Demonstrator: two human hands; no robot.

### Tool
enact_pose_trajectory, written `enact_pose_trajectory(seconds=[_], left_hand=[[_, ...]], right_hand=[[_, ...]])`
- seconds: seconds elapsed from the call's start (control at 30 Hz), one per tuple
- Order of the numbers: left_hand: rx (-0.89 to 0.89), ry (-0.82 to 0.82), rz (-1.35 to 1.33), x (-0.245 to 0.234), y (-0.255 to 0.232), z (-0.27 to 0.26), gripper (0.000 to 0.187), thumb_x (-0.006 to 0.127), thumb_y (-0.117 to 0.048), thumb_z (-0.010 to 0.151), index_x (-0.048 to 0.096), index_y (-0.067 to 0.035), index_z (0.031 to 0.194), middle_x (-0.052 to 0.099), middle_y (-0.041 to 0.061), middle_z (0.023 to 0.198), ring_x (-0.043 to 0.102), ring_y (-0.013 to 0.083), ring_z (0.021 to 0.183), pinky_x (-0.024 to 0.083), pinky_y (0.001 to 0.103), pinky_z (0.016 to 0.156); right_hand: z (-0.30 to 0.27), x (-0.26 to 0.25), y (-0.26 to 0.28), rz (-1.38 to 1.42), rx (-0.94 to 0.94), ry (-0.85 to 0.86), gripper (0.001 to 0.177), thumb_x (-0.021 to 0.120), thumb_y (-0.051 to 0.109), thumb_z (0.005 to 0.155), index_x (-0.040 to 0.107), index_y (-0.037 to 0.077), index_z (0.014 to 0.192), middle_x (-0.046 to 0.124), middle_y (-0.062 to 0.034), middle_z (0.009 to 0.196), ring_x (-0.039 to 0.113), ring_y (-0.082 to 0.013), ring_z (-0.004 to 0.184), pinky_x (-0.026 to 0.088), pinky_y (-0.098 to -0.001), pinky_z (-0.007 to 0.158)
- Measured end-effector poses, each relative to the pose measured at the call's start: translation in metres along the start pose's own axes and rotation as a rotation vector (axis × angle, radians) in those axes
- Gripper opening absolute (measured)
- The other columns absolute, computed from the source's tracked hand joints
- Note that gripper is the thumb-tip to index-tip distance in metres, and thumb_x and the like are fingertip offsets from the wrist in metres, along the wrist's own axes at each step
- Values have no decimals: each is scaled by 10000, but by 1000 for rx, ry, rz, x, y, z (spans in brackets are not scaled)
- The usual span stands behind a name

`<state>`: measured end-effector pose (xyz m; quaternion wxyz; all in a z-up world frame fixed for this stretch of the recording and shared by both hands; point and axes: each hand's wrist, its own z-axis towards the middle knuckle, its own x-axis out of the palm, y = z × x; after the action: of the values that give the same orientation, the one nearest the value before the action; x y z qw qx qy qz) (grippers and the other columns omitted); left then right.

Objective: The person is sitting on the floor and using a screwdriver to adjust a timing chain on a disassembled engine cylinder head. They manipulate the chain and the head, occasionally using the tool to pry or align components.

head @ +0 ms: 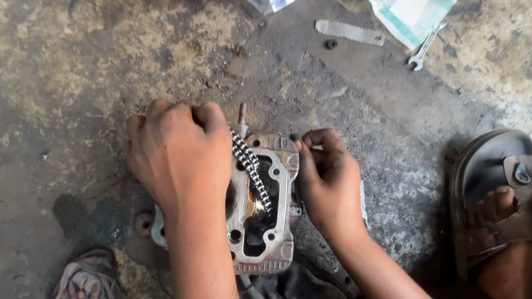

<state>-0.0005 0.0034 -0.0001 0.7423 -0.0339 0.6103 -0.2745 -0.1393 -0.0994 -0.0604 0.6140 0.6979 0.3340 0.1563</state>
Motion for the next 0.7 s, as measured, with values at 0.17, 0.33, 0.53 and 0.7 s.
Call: enact_pose_trajectory(seconds=[0.17, 0.33, 0.53, 0.7], left_hand=[[78, -29, 81, -3, -6, -2, 279, 615, -225, 885, 779, -22, 785, 724, 156, 1023, 635, 412, 1007, 432, 603, 989], [45, 33, 75, -2, -8, 5, 305, 599, -224, 908, 765, 3, 789, 716, 169, 1115, 629, 396, 1050, 415, 610, 1005], [78, 4, 101, -2, -8, -1, 303, 595, -239, 909, 757, 17, 907, 698, 178, 1195, 613, 384, 1115, 410, 610, 966], [6, 69, 150, 0, -8, -1, 317, 583, -251, 917, 744, 22, 918, 684, 168, 1190, 605, 390, 1133, 419, 596, 975]], right_hand=[[18, 4, 7, -227, -119, -28, 121, 681, 117, 974, 610, 19, 965, 683, -7, 690, 572, -48, 632, 472, -245, 557], [18, 5, 5, -181, -321, -60, 113, 662, 92, 1000, 606, -7, 997, 741, -121, 881, 695, -101, 852, 555, -281, 716], [24, 11, 17, -354, -241, -117, 132, 711, 97, 959, 622, 0, 953, 745, -157, 805, 737, -163, 678, 554, -311, 633], [15, 7, 16, -333, -329, -116, 113, 697, 87, 953, 617, 10, 973, 764, -121, 855, 757, -137, 722, 555, -301, 619]])
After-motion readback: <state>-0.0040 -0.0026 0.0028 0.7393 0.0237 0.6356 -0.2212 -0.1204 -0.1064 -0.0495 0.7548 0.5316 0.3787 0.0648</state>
